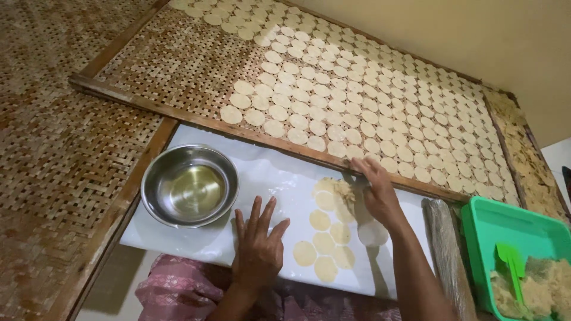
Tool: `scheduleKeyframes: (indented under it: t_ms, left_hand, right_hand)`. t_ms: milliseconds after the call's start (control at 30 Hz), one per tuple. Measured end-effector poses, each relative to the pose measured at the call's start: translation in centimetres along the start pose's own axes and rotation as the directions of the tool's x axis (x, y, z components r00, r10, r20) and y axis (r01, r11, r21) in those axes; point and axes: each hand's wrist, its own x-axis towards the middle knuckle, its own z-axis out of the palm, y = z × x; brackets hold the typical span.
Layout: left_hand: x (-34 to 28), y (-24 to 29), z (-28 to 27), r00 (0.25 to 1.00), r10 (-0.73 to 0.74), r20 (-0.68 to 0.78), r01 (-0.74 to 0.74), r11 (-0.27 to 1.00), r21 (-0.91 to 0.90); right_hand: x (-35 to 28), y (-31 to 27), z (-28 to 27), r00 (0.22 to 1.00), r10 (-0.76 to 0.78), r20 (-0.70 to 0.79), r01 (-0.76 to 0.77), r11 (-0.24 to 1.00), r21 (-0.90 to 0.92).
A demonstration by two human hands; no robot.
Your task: Rolling out dough with a rolling pin and using a circular mold to cut small snack discs, then placing them on a large drying rack.
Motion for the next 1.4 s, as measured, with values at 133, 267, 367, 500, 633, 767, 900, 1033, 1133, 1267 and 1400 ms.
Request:
scheduleKeyframes:
  t_ms: [133,267,367,500,633,767,900,1033,1133,1267,1400]
  left_hand:
    - [0.2,0.1,-0.2,1.000,0.012,0.007,-0.012,1.000,0.012]
    - [0.2,0.1,0.0,1.000,0.013,-0.004,-0.013,1.000,0.020]
    - [0.1,0.2,-0.2,1.000,0.013,-0.005,-0.013,1.000,0.012]
    - [0.2,0.3,-0.3,1.000,0.017,-0.016,-0.016,0.999,0.034]
    - [0.1,0.1,0.1,1.000,0.000,-0.030,0.000,1.000,0.016]
    - [-0.2,0.0,0.7,0.999,0.011,-0.040,-0.010,1.000,0.027]
    - [-0.7,-0.6,1.9,0.995,0.034,-0.090,-0.031,0.999,0.036]
    - [-1.0,-1.1,2.5,0.996,0.047,-0.072,-0.046,0.999,0.019]
    - [-0.9,-1.0,2.1,0.996,0.084,-0.042,-0.081,0.995,0.056]
    - [-0.7,-0.7,1.7,0.999,0.041,-0.023,-0.040,0.999,0.020]
    - [-0.4,-0.5,1.4,1.000,0.001,0.028,-0.001,1.000,-0.002]
  right_hand:
    - [0.2,-0.2,1.5,0.992,0.125,0.031,-0.114,0.964,-0.239]
    - [-0.2,-3.0,1.0,0.972,0.231,0.032,-0.201,0.898,-0.391]
    - [-0.7,-4.1,0.4,0.987,0.159,-0.005,-0.137,0.837,-0.530]
    - [-1.3,-3.0,-0.3,0.987,0.140,0.077,-0.007,0.519,-0.855]
    - [0.0,-6.9,-3.4,0.959,0.262,0.111,-0.050,0.539,-0.841]
    - [1.2,-10.4,-2.1,0.988,0.070,0.140,-0.012,0.926,-0.378]
    - [2.9,-19.4,1.5,0.913,-0.390,0.117,0.398,0.916,-0.054]
    - [4.9,-25.6,3.7,0.854,-0.482,0.195,0.500,0.864,-0.052]
    - [5.8,-26.4,6.1,0.824,-0.502,0.264,0.543,0.832,-0.112]
    - [6.1,-26.6,8.1,0.829,-0.445,0.340,0.534,0.812,-0.238]
    - [6.5,-26.8,8.9,0.830,-0.426,0.360,0.529,0.807,-0.263]
